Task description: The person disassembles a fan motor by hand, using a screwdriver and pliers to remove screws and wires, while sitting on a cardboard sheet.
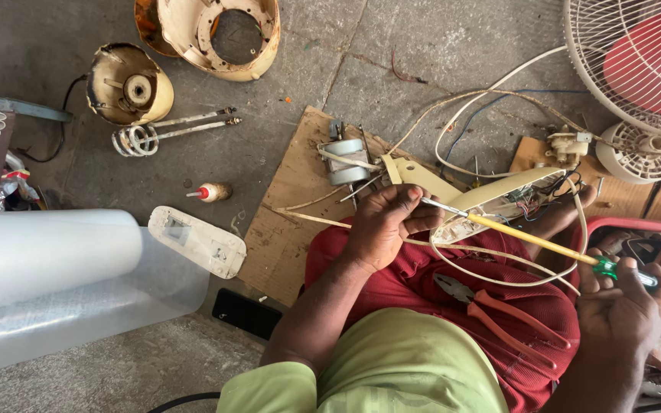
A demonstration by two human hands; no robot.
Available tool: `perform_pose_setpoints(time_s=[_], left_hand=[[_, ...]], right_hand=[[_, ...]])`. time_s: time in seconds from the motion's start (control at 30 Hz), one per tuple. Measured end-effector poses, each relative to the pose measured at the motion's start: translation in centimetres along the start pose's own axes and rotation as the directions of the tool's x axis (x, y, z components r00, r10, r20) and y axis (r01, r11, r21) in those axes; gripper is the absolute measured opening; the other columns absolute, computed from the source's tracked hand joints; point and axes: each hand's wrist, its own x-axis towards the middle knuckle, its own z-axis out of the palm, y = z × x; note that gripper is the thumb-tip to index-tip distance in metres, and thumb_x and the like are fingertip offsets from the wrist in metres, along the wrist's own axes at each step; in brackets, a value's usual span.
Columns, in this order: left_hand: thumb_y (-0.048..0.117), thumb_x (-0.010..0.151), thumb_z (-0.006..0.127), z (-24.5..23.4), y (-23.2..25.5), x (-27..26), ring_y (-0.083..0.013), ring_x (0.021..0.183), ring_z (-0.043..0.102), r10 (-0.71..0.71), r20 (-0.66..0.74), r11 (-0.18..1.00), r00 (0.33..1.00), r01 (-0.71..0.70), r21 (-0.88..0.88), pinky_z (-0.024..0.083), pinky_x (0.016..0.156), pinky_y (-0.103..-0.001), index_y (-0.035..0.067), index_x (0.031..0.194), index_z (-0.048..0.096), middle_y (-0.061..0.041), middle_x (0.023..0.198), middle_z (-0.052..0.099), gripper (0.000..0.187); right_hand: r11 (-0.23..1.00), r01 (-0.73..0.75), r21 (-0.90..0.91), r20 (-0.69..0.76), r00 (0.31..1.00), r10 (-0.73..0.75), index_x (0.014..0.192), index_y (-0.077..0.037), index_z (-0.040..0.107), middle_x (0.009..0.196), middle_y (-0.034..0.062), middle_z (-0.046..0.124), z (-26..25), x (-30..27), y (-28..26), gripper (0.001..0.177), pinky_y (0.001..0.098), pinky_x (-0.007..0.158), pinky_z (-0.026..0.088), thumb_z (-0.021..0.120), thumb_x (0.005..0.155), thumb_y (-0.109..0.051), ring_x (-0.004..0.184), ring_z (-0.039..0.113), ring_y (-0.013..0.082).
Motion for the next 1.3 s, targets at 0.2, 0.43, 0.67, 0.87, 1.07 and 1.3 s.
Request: perform_pose_setpoints(time_s=[0.2, 0.43, 0.67, 0.87, 1.07, 1.3], left_hand=[[0.011, 0.112, 0.056, 1.0, -0.2, -0.4, -0.0267, 0.104, 0.074, 0.027, 0.056, 0.996, 0.998, -0.031, 0.081, 0.062, 0.097, -0.043, -0.003, 0.121, 0.065, -0.017, 0.113, 0.072, 0.02], [0.006, 0.111, 0.053, 2.0, 0.6, -0.6, -0.0262, 0.11, 0.072, 0.041, 0.075, 0.978, 0.996, -0.056, 0.202, 0.061, 0.102, -0.042, -0.008, 0.129, 0.06, -0.018, 0.119, 0.07, 0.024], [0.007, 0.111, 0.054, 2.1, 0.6, -0.7, -0.0268, 0.11, 0.073, 0.057, 0.094, 0.96, 0.994, -0.08, 0.267, 0.062, 0.102, -0.042, -0.009, 0.13, 0.059, -0.02, 0.118, 0.07, 0.026], [0.009, 0.111, 0.056, 1.9, 0.4, -0.5, -0.025, 0.108, 0.073, 0.077, 0.111, 0.945, 0.991, -0.108, 0.308, 0.064, 0.099, -0.04, -0.009, 0.127, 0.061, -0.019, 0.115, 0.071, 0.025], [0.009, 0.109, 0.058, 1.8, 0.2, -0.5, -0.0217, 0.097, 0.074, 0.096, 0.093, 0.93, 0.991, -0.122, 0.348, 0.066, 0.09, -0.037, -0.009, 0.123, 0.061, -0.017, 0.106, 0.072, 0.023], [0.002, 0.095, 0.059, 0.8, 2.3, -1.2, -0.0154, 0.066, 0.075, 0.141, 0.123, 0.495, 0.982, -0.178, 0.85, 0.064, 0.06, -0.029, -0.005, 0.089, 0.068, -0.01, 0.074, 0.073, 0.013]], right_hand=[[0.998, -0.025, -0.066, -0.068, 0.998, 0.02, 0.146, -0.007, 0.045, 0.131, 0.0197, 0.059, -0.1, 0.0, 0.8, 0.042, 0.0558, 0.094, 0.062, 0.071, 0.114, 0.0, 0.115, 0.07, 0.0346], [0.99, -0.094, -0.109, -0.144, 0.987, 0.078, 0.135, -0.001, 0.049, 0.123, 0.0173, 0.063, 1.0, -0.6, 1.4, 0.037, 0.0506, 0.09, 0.063, 0.073, 0.107, -0.003, 0.108, 0.073, 0.0319], [0.982, -0.091, -0.163, -0.175, 0.983, 0.062, 0.122, 0.001, 0.055, 0.108, 0.0133, 0.069, 1.3, -0.6, 1.6, 0.029, 0.0377, 0.08, 0.071, 0.079, 0.109, -0.008, 0.088, 0.074, 0.0231], [0.977, -0.086, -0.195, -0.182, 0.982, 0.05, 0.118, 0.001, 0.057, 0.105, 0.0127, 0.07, 1.9, -1.0, 1.5, 0.028, 0.0315, 0.072, 0.069, 0.08, 0.105, -0.009, 0.087, 0.076, 0.0231], [0.964, -0.086, -0.25, -0.27, 0.963, 0.015, 0.125, -0.003, 0.055, 0.105, 0.0125, 0.072, 2.8, -1.7, 1.3, 0.041, 0.0272, 0.063, 0.067, 0.087, 0.101, -0.009, 0.082, 0.075, 0.0214], [0.957, 0.087, -0.275, -0.132, 0.983, -0.128, 0.132, -0.006, 0.044, 0.112, 0.0188, 0.069, 1.7, -2.4, 0.9, 0.049, 0.0328, 0.062, 0.064, 0.083, 0.103, 0.0, 0.085, 0.077, 0.0269]])
